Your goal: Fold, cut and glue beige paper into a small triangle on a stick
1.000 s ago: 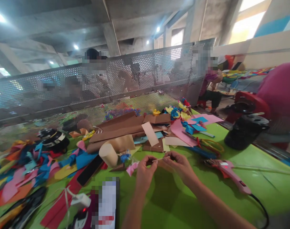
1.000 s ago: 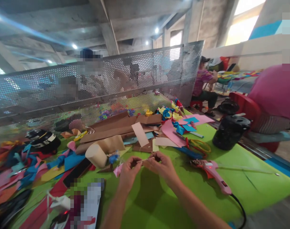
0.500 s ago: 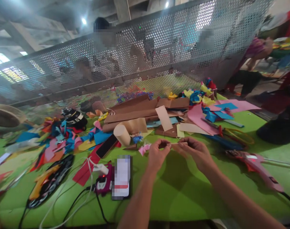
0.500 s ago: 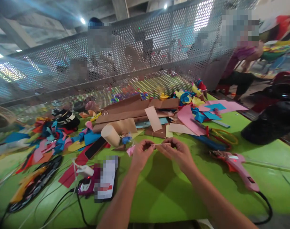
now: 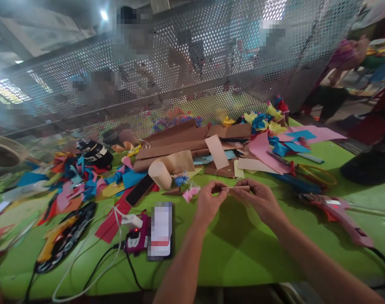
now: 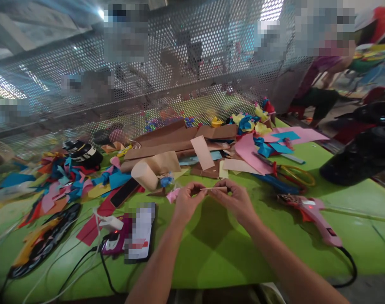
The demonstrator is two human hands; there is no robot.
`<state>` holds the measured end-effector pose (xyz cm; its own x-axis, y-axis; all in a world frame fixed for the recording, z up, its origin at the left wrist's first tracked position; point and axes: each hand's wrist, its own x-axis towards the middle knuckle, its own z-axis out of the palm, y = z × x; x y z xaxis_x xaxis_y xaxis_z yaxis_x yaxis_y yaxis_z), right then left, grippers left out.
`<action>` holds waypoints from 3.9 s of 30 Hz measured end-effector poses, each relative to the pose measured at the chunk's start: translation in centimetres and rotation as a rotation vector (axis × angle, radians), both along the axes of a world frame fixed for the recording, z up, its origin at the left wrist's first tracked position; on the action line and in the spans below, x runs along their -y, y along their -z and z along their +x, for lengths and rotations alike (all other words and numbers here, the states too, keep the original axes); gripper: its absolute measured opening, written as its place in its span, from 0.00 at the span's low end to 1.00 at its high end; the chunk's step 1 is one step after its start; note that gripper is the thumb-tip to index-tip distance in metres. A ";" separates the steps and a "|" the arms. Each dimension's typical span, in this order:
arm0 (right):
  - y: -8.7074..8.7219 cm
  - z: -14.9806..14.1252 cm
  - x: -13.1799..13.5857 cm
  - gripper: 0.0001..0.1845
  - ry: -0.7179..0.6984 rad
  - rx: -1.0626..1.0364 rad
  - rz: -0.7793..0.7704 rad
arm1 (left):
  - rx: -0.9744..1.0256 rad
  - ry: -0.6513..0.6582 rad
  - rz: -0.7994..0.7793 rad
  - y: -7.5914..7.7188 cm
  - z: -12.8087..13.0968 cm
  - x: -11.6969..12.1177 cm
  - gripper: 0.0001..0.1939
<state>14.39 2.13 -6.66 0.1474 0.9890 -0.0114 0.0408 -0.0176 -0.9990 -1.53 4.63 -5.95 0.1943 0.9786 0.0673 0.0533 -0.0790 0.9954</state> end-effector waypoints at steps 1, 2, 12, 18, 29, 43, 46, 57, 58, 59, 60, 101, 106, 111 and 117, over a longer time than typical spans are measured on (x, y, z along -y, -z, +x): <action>0.0 0.0 0.0 0.27 0.004 0.003 0.001 | 0.005 0.006 -0.011 0.0 0.0 0.0 0.05; 0.1 0.1 0.0 0.27 0.006 -0.001 0.001 | 0.011 0.011 -0.018 0.0 0.0 0.0 0.05; 0.5 0.6 -0.2 0.26 0.053 -0.069 0.034 | 0.084 -0.014 -0.045 0.6 -0.2 -0.4 0.07; 0.5 0.6 -0.3 0.24 0.076 -0.160 0.012 | 0.097 -0.042 -0.056 0.4 -0.2 -0.3 0.07; 0.3 0.5 -0.3 0.24 0.090 -0.178 0.008 | 0.078 -0.048 -0.023 0.1 -0.3 -0.3 0.06; 0.9 0.7 -0.2 0.22 0.047 -0.041 0.068 | -0.068 0.011 0.091 -0.5 -0.2 0.4 0.04; 1.0 0.7 -0.1 0.21 0.027 0.007 0.094 | -0.094 0.012 0.083 -0.6 -0.2 0.5 0.04; 0.7 0.7 -0.1 0.20 0.017 0.034 0.126 | -0.076 -0.008 0.021 -0.8 0.0 0.5 0.04; 0.7 0.7 -0.1 0.20 0.021 0.023 0.121 | -0.071 -0.013 0.016 -0.8 -0.1 0.4 0.04; 0.8 0.8 -0.1 0.21 0.027 0.005 0.112 | -0.065 -0.021 0.012 -0.8 -0.1 0.4 0.04; 0.9 0.8 -0.2 0.21 0.030 -0.019 0.099 | -0.060 -0.029 0.010 -0.7 -0.1 0.3 0.03; 0.6 0.9 -0.2 0.21 0.084 -0.175 0.025 | -0.015 -0.027 0.009 -0.8 -0.5 0.2 0.06; 1.0 0.8 -0.1 0.20 0.049 -0.029 0.090 | -0.069 -0.007 0.039 -0.9 -0.4 0.4 0.06; 0.5 0.7 0.0 0.19 0.031 0.011 0.102 | -0.099 -0.023 0.048 -0.8 -0.5 0.3 0.05; 0.5 0.7 0.0 0.18 0.022 0.047 0.126 | -0.096 0.010 0.036 -0.6 -0.3 0.4 0.06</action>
<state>15.12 2.12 -7.19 0.1671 0.9786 0.1200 0.0882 0.1064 -0.9904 -1.82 4.21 -5.31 0.2109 0.9740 0.0827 0.1471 -0.1153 0.9824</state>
